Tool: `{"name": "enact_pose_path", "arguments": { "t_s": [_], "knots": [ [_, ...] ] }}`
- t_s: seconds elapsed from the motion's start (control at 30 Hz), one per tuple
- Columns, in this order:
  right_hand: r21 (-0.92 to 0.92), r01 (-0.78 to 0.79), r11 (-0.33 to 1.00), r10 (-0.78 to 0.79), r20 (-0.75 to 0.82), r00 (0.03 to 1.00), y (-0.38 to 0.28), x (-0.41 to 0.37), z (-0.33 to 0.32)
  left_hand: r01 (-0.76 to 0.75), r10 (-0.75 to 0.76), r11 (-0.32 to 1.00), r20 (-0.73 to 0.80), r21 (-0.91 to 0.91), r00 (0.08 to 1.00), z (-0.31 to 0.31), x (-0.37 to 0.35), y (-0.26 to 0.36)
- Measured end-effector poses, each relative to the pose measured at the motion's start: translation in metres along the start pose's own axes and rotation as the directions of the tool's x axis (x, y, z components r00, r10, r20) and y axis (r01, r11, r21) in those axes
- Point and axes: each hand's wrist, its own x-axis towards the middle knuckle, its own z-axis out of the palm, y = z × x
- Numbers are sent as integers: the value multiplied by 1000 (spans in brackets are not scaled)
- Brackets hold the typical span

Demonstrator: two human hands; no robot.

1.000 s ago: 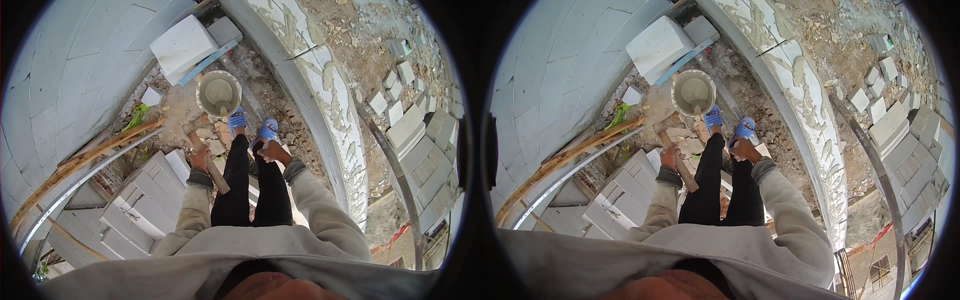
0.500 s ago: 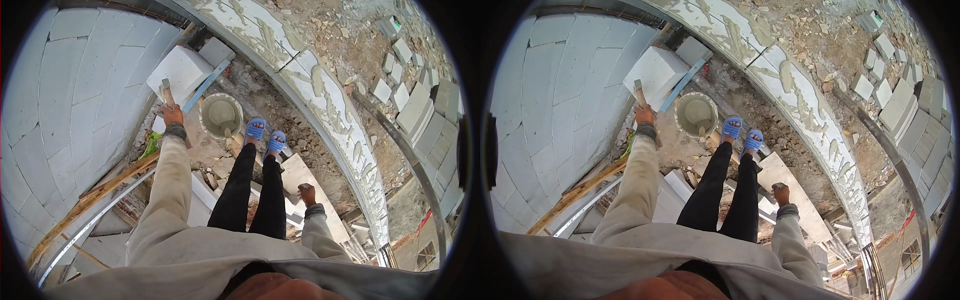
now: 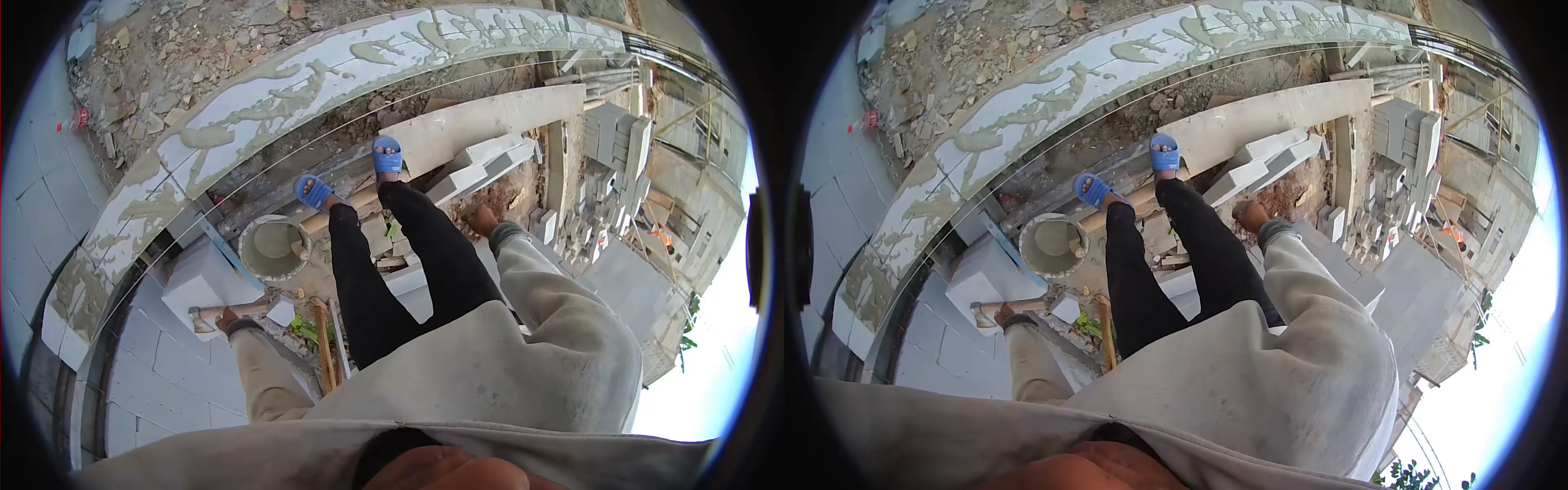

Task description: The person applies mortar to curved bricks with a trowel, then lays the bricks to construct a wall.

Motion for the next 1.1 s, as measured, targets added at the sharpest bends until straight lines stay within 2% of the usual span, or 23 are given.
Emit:
{"name": "enact_pose_path", "arguments": {
  "t_s": [0.03,0.13,0.17,0.2,0.23,0.3,0.37,0.4,0.43,0.5,0.53,0.57,0.63,0.67,0.7,0.73,0.77,0.83,0.87,0.97,1.0,1.03,1.1],
  "knots": [
    [10,-40,999,40,-31,999,7,-8,6,2,-1,1000,46,-28,999,-1,-10,11],
    [32,0,999,0,-2,1000,48,-21,33,17,0,997,219,-73,976,5,-49,50],
    [36,-50,998,49,18,999,45,-29,29,4,27,994,288,-107,957,12,-61,61],
    [40,-99,994,98,44,994,34,-40,16,-39,174,916,308,-399,935,46,-47,40],
    [43,-147,988,144,70,987,30,-46,9,-122,258,936,408,-330,876,46,-64,58],
    [-104,-128,986,140,125,982,47,-28,11,-318,352,935,510,-156,785,49,-111,98],
    [-276,-80,958,132,175,976,48,-7,-5,-482,431,874,565,-65,704,36,-167,137],
    [-287,-65,956,134,229,964,59,13,-8,-556,459,831,592,-22,662,40,-185,148],
    [-322,-31,946,100,200,975,77,42,2,-659,608,739,560,-141,562,48,-183,139],
    [-368,22,929,25,122,992,100,96,15,-462,650,760,516,-456,559,51,-225,151],
    [-382,46,923,-21,68,997,108,124,18,-565,591,781,605,-265,533,56,-211,144],
    [-458,128,880,-148,-8,989,124,155,33,-651,514,756,678,-69,525,59,-187,131],
    [-612,246,751,-402,-130,906,154,218,76,-554,428,833,640,-4,638,70,-163,107],
    [-660,278,698,-475,-136,870,164,243,86,-545,388,835,620,76,682,73,-156,101],
    [-700,310,643,-542,-130,830,172,262,99,-528,343,832,594,167,728,67,-152,98],
    [-663,329,672,-559,-163,813,181,282,109,-506,301,826,564,248,769,68,-150,96],
    [-678,362,640,-559,-87,825,188,299,114,-472,271,845,558,254,785,75,-160,103],
    [-699,434,568,-548,72,833,203,318,119,-395,201,880,547,263,813,75,-174,108],
    [-588,432,683,-591,-98,801,208,315,122,-396,221,900,592,183,775,83,-174,112],
    [-538,453,711,-442,158,883,203,307,112,-411,239,888,558,205,795,101,-198,137],
    [-541,473,695,-555,14,832,213,299,118,-421,258,890,569,176,781,113,-208,145],
    [-558,479,677,-531,80,844,215,285,112,-433,277,888,574,152,771,116,-211,155],
    [-592,494,637,-615,-3,789,241,255,126,-455,295,879,590,140,751,110,-213,174]
  ]
}}
